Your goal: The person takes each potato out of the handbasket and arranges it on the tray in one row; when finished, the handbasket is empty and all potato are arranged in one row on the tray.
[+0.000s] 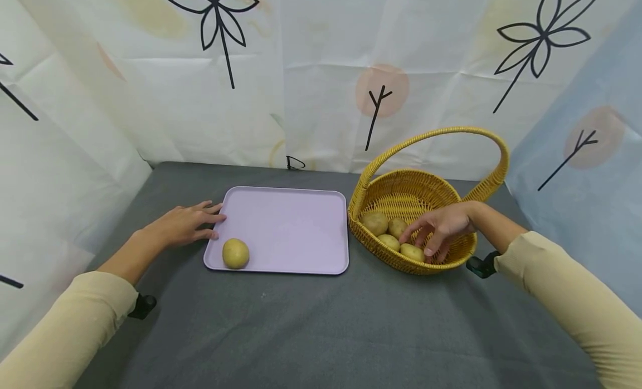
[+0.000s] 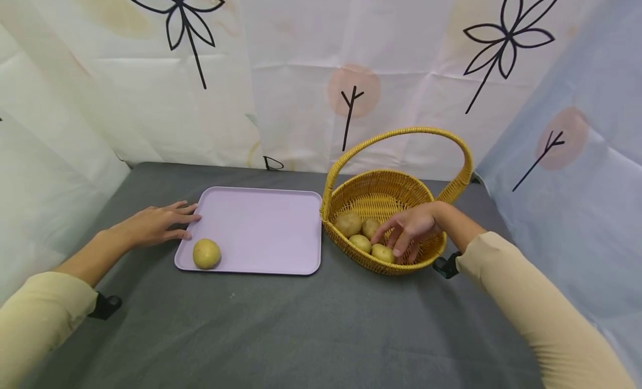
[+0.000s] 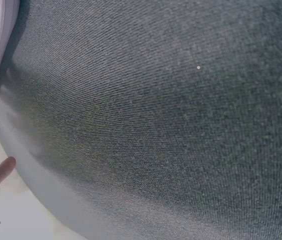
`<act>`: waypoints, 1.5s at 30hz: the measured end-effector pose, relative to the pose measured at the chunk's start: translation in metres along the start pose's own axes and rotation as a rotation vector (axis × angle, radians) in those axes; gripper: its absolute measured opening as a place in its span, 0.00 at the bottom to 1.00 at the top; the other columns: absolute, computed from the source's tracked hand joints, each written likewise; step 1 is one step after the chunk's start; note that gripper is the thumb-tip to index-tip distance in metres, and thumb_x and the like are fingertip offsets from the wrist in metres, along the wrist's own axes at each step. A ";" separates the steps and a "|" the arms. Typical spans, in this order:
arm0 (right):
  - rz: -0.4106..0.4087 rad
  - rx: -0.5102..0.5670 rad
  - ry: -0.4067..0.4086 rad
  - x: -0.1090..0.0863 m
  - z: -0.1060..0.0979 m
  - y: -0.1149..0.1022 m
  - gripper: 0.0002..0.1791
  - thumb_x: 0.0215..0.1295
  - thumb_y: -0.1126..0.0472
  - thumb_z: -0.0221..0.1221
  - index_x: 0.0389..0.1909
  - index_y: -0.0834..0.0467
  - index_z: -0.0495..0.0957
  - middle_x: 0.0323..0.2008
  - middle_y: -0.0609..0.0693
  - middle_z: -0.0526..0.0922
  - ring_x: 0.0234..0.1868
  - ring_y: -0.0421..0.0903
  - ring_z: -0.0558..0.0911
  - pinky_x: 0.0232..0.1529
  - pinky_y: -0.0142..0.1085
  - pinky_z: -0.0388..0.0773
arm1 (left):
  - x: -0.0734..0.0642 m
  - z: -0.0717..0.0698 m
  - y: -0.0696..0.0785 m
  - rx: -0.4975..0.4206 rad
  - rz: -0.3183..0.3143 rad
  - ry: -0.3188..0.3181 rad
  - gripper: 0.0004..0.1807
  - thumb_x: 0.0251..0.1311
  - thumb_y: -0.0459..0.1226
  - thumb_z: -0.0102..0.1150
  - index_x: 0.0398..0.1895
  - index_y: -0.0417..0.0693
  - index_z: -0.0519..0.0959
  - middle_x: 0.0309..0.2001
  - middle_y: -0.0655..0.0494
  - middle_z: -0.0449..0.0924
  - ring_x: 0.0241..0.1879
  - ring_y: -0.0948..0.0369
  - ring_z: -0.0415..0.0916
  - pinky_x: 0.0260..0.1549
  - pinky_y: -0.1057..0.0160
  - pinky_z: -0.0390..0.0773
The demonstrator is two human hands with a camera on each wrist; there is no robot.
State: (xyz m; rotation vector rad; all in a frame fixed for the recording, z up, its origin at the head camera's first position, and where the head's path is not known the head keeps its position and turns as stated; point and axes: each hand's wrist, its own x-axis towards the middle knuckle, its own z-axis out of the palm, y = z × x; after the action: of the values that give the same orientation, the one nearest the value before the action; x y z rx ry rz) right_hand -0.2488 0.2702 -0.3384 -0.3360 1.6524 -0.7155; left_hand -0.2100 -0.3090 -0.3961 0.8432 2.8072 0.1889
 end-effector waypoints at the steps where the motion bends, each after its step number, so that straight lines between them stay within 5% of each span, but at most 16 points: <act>1: 0.000 0.006 0.001 -0.001 0.001 0.000 0.35 0.67 0.64 0.63 0.72 0.60 0.62 0.54 0.61 0.76 0.51 0.53 0.81 0.54 0.48 0.78 | 0.000 -0.001 0.000 0.001 0.000 0.001 0.31 0.63 0.50 0.64 0.65 0.43 0.76 0.70 0.37 0.65 0.70 0.34 0.58 0.51 0.33 0.69; 17: -0.038 0.008 0.034 0.004 0.011 0.003 0.29 0.68 0.65 0.62 0.67 0.60 0.63 0.42 0.56 0.78 0.42 0.49 0.81 0.51 0.46 0.79 | -0.001 -0.004 0.004 -0.013 -0.002 -0.008 0.31 0.64 0.48 0.64 0.65 0.41 0.75 0.70 0.36 0.64 0.70 0.34 0.57 0.52 0.30 0.66; 27: -0.096 -0.162 0.093 -0.007 0.016 -0.006 0.28 0.67 0.59 0.64 0.65 0.56 0.67 0.49 0.59 0.75 0.47 0.53 0.81 0.52 0.48 0.77 | -0.003 -0.003 0.004 -0.009 0.006 0.007 0.30 0.63 0.47 0.64 0.65 0.41 0.76 0.70 0.36 0.65 0.70 0.34 0.58 0.51 0.32 0.68; 38: -0.278 -0.246 0.111 -0.029 0.025 -0.031 0.30 0.67 0.64 0.63 0.67 0.62 0.65 0.57 0.60 0.72 0.56 0.56 0.74 0.52 0.43 0.77 | -0.002 -0.001 0.003 -0.014 0.006 0.005 0.30 0.64 0.48 0.64 0.65 0.41 0.76 0.70 0.36 0.64 0.70 0.34 0.58 0.52 0.31 0.67; 45: -0.455 -0.257 0.147 -0.027 0.045 -0.052 0.29 0.68 0.65 0.62 0.68 0.62 0.65 0.60 0.61 0.69 0.48 0.56 0.80 0.48 0.40 0.79 | 0.000 -0.001 0.001 -0.003 -0.002 -0.006 0.31 0.64 0.49 0.63 0.65 0.41 0.75 0.70 0.35 0.64 0.70 0.33 0.57 0.52 0.30 0.66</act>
State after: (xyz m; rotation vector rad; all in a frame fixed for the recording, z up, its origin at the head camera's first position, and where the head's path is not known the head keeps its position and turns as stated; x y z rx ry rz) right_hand -0.2088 0.2347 -0.2882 -0.8810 1.8322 -0.8788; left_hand -0.2094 -0.3083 -0.3948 0.8384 2.8014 0.1893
